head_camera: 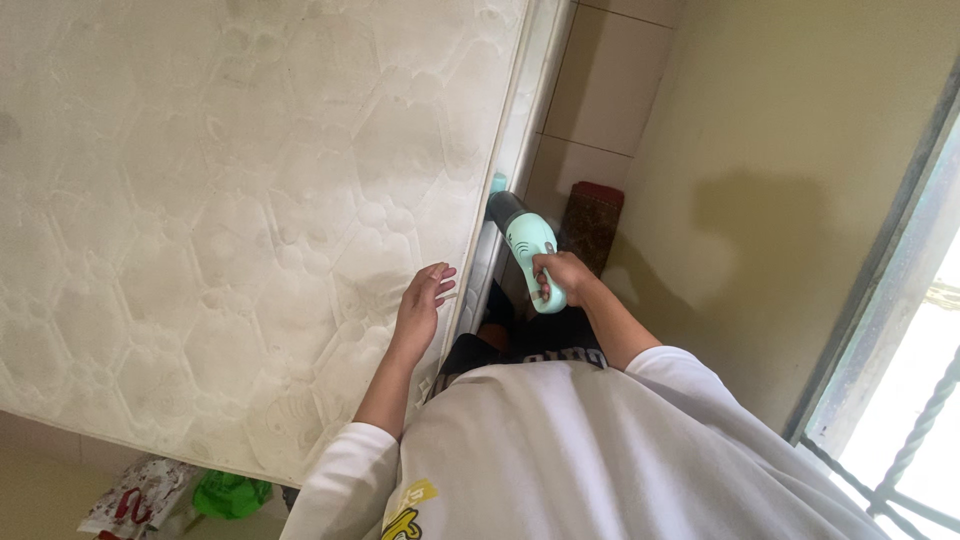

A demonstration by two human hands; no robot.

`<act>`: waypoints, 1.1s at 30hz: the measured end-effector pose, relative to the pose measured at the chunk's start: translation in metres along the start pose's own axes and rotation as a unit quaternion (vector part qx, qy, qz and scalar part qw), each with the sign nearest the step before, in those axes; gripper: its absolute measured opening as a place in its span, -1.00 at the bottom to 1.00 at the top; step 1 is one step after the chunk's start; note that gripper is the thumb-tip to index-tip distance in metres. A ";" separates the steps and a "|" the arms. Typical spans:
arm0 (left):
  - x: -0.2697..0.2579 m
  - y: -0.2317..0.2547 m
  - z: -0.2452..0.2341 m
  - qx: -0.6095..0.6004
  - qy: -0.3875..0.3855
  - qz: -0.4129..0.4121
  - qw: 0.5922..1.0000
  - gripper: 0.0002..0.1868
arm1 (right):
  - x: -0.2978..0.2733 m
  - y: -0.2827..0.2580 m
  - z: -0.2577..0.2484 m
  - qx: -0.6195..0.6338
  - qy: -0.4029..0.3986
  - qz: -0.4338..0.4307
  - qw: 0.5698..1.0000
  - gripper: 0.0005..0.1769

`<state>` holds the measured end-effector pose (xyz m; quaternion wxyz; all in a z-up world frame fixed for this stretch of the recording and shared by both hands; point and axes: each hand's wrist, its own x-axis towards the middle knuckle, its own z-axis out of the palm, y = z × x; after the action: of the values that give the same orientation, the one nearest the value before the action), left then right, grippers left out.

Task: The person vacuums the edge of a mattress using a handheld vacuum, then turns the vacuum over and continues cleaning the same edge area.

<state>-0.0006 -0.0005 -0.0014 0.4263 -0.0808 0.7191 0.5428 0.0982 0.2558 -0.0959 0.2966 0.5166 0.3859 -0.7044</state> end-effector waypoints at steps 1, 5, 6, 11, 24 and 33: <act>0.000 -0.002 -0.001 -0.001 0.000 0.001 1.000 -0.39 | -0.002 0.000 0.000 -0.001 0.000 -0.001 1.000 -0.96; 0.000 -0.007 -0.008 -0.017 0.000 0.006 1.000 -0.37 | -0.013 0.003 -0.006 -0.008 -0.018 -0.012 1.000 -0.90; 0.000 -0.008 -0.009 -0.021 -0.001 0.009 1.000 -0.36 | -0.018 0.005 -0.009 -0.015 -0.034 -0.015 0.999 -0.88; 0.000 -0.011 -0.010 -0.005 -0.003 -0.006 1.000 -0.37 | -0.044 0.009 -0.012 -0.032 -0.025 -0.012 0.999 -0.92; -0.009 -0.016 -0.008 0.032 0.003 -0.002 0.999 -0.37 | -0.020 0.020 0.005 -0.060 0.010 -0.023 0.998 -0.92; -0.011 -0.027 -0.015 -0.021 -0.010 0.015 1.000 -0.36 | -0.048 0.025 -0.002 -0.017 -0.012 -0.012 1.000 -0.92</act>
<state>0.0139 -0.0277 -0.0124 0.4239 -0.0739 0.7040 0.5650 0.1336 0.2452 -0.0567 0.3018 0.4985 0.4001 -0.7074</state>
